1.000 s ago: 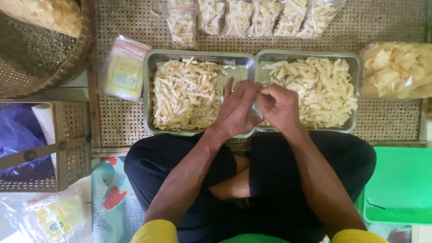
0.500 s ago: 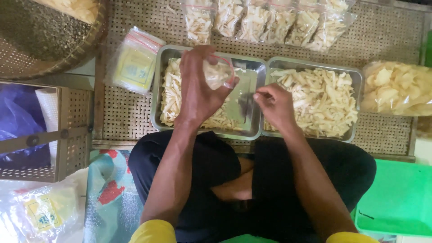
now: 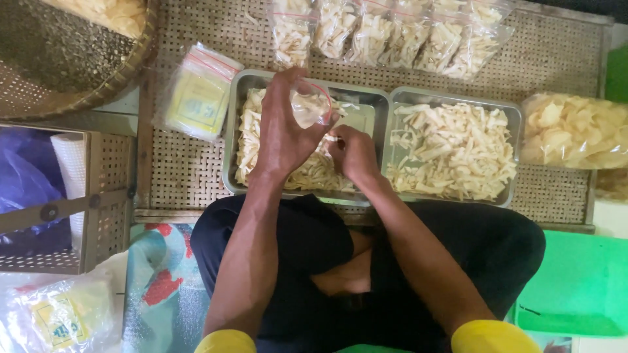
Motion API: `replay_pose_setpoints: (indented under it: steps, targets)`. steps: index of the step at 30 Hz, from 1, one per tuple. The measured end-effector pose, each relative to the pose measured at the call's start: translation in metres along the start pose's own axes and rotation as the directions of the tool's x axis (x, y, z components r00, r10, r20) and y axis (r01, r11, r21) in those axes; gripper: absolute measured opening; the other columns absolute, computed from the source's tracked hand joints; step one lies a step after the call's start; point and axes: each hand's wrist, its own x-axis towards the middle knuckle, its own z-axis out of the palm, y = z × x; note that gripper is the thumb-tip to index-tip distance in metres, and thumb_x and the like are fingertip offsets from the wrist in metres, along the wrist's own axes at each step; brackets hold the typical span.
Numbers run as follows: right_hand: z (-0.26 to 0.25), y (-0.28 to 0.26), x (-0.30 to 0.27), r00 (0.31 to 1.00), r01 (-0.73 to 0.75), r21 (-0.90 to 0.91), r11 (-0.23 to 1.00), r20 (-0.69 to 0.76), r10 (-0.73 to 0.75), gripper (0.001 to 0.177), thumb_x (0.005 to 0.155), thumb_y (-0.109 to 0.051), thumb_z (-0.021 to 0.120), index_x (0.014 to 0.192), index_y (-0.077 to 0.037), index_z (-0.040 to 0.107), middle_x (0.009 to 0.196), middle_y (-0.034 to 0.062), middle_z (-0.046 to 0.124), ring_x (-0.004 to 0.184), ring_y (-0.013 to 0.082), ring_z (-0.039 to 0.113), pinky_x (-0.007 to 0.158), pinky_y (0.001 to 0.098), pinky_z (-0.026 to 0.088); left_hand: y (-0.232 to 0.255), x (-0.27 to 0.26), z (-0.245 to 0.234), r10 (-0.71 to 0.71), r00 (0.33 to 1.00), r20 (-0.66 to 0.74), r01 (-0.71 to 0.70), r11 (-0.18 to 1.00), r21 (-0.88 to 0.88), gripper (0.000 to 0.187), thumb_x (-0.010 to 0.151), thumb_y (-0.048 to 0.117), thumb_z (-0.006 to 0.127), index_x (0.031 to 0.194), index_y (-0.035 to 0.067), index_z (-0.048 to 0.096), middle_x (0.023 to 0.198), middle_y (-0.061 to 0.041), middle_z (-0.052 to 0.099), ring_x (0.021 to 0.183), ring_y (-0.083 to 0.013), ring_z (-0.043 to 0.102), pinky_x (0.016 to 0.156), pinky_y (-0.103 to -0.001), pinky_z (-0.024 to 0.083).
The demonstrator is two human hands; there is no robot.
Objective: The person is manually filling small plastic bags with chips from a metal tray while sitting on the floor.
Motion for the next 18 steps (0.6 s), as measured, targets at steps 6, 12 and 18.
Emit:
replay_pose_setpoints:
  steps: [6,12,18]
  targets:
    - [-0.032,-0.009,-0.005,0.991,-0.094,0.174,0.98,-0.076,0.109,0.009,0.091,-0.011,0.078,0.096,-0.005,0.075,0.081,0.0189,0.075,0.078,0.0317,0.076,0.062,0.039,0.059,-0.008,-0.008,0.023,-0.065,0.995,0.08,0.063,0.998,0.016,0.08,0.063,0.001,0.095,0.132,0.006,0.055,0.099,-0.012,0.066,0.102,-0.0364,0.068,0.103,-0.064,0.046]
    - [-0.072,-0.002,-0.015,0.989,-0.095,0.468,0.879,-0.053,0.135,0.025,0.094,-0.008,0.078,0.113,0.006,0.069,0.095,0.0263,0.073,0.069,0.0246,0.074,0.063,0.0383,0.064,-0.005,-0.013,0.042,-0.081,0.983,0.164,0.082,0.997,0.0,0.067,0.064,0.006,0.096,0.117,0.009,0.055,0.107,-0.012,0.066,0.113,-0.0391,0.067,0.104,-0.059,0.048]
    - [-0.124,0.005,-0.027,0.972,0.024,0.575,0.818,-0.204,0.114,0.02,0.096,-0.002,0.076,0.111,0.007,0.067,0.095,0.0249,0.07,0.077,0.0286,0.074,0.066,0.0392,0.067,-0.008,-0.018,0.068,-0.083,0.972,0.218,0.097,0.994,-0.054,0.067,0.066,0.008,0.095,0.117,0.009,0.05,0.104,-0.01,0.065,0.117,-0.0405,0.065,0.106,-0.061,0.046]
